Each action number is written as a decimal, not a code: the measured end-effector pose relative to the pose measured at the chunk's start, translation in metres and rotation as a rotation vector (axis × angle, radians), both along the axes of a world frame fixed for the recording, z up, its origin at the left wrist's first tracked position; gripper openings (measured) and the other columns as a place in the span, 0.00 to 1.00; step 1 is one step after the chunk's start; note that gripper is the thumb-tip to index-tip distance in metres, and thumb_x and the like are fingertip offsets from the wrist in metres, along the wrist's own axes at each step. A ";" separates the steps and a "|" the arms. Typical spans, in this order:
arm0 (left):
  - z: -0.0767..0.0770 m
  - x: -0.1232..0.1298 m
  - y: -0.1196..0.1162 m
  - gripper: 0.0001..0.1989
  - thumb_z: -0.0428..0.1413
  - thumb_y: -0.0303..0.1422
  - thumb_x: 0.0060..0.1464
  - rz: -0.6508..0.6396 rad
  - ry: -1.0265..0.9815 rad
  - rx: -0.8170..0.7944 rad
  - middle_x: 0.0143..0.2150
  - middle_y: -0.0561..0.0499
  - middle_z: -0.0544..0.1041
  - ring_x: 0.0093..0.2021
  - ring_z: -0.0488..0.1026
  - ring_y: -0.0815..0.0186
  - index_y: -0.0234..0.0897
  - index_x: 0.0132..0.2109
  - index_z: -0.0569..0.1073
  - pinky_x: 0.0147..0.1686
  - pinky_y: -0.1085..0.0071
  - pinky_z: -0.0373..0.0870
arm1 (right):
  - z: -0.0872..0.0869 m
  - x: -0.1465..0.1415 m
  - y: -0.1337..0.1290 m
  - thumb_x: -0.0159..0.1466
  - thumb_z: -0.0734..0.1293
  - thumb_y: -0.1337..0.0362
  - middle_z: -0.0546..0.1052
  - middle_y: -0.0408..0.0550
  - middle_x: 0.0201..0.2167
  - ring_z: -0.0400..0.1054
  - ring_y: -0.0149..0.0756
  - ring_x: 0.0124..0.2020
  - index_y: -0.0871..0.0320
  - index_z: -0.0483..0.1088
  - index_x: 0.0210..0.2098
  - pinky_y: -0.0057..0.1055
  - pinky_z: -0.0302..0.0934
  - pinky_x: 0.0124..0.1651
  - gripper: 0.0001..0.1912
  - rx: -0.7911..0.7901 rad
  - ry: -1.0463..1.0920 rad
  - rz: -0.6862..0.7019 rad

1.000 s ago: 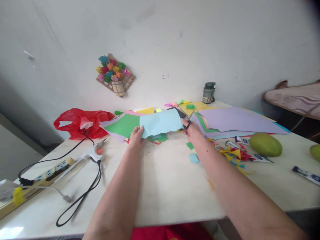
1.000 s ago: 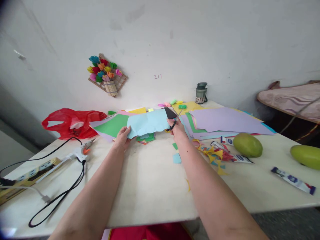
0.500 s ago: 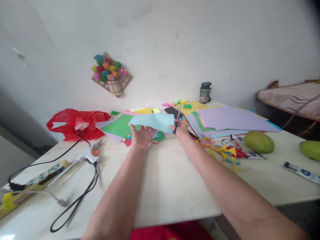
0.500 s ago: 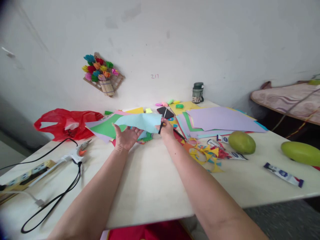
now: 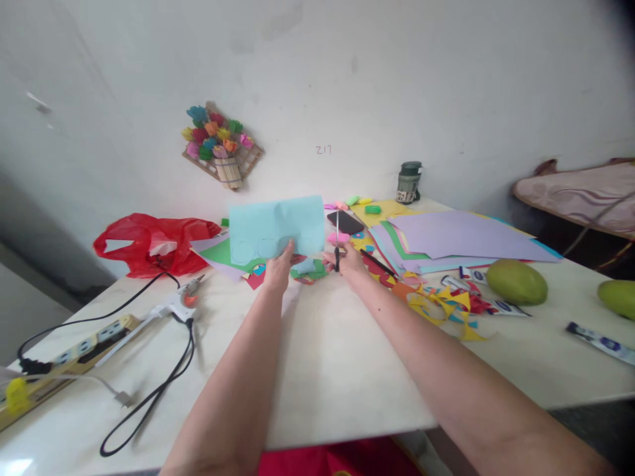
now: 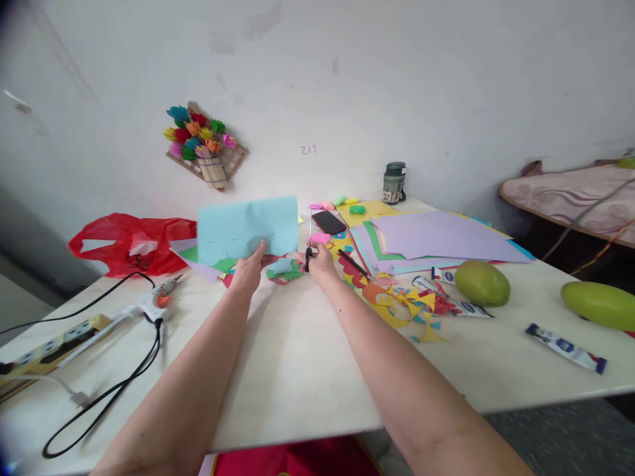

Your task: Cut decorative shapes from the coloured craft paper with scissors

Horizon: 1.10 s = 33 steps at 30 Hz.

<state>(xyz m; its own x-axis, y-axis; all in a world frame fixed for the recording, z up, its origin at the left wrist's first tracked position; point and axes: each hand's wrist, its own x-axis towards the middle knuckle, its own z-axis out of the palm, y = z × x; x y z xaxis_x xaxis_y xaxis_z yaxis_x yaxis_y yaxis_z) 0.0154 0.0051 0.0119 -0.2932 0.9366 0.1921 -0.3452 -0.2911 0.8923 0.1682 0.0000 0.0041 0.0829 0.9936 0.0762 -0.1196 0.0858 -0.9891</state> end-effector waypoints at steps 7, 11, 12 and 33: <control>-0.004 -0.014 0.010 0.10 0.53 0.24 0.51 0.162 -0.310 -0.088 0.32 0.52 0.73 0.24 0.72 0.72 0.35 0.42 0.67 0.29 0.73 0.75 | -0.002 0.000 -0.002 0.48 0.72 0.58 0.68 0.38 0.14 0.62 0.25 0.13 0.59 0.62 0.31 0.20 0.45 0.11 0.19 -0.003 -0.060 0.155; -0.013 -0.015 0.014 0.08 0.51 0.18 0.51 0.145 -0.501 -0.309 0.27 0.53 0.70 0.23 0.72 0.72 0.32 0.37 0.65 0.27 0.74 0.75 | -0.005 0.000 -0.003 0.47 0.73 0.56 0.70 0.40 0.16 0.65 0.27 0.14 0.60 0.64 0.30 0.19 0.45 0.10 0.19 -0.007 -0.102 0.246; -0.014 -0.014 0.015 0.08 0.51 0.17 0.51 0.131 -0.523 -0.322 0.26 0.53 0.70 0.23 0.72 0.72 0.32 0.36 0.65 0.27 0.74 0.75 | -0.005 0.000 -0.005 0.47 0.72 0.56 0.70 0.40 0.16 0.65 0.27 0.14 0.60 0.64 0.30 0.19 0.46 0.09 0.19 -0.008 -0.111 0.264; -0.012 -0.008 0.010 0.05 0.52 0.19 0.51 0.030 -0.506 -0.299 0.26 0.51 0.74 0.25 0.74 0.70 0.32 0.34 0.67 0.30 0.75 0.74 | 0.022 0.011 -0.027 0.51 0.65 0.42 0.71 0.47 0.13 0.65 0.31 0.12 0.62 0.64 0.28 0.20 0.46 0.09 0.26 -0.214 -0.323 0.396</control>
<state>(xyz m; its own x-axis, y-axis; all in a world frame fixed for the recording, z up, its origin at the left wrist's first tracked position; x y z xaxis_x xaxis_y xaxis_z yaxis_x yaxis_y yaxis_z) 0.0076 0.0152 0.0000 -0.3064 0.9184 -0.2503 -0.7453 -0.0679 0.6633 0.1788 -0.0275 0.0260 -0.2942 0.9403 -0.1709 0.2100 -0.1108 -0.9714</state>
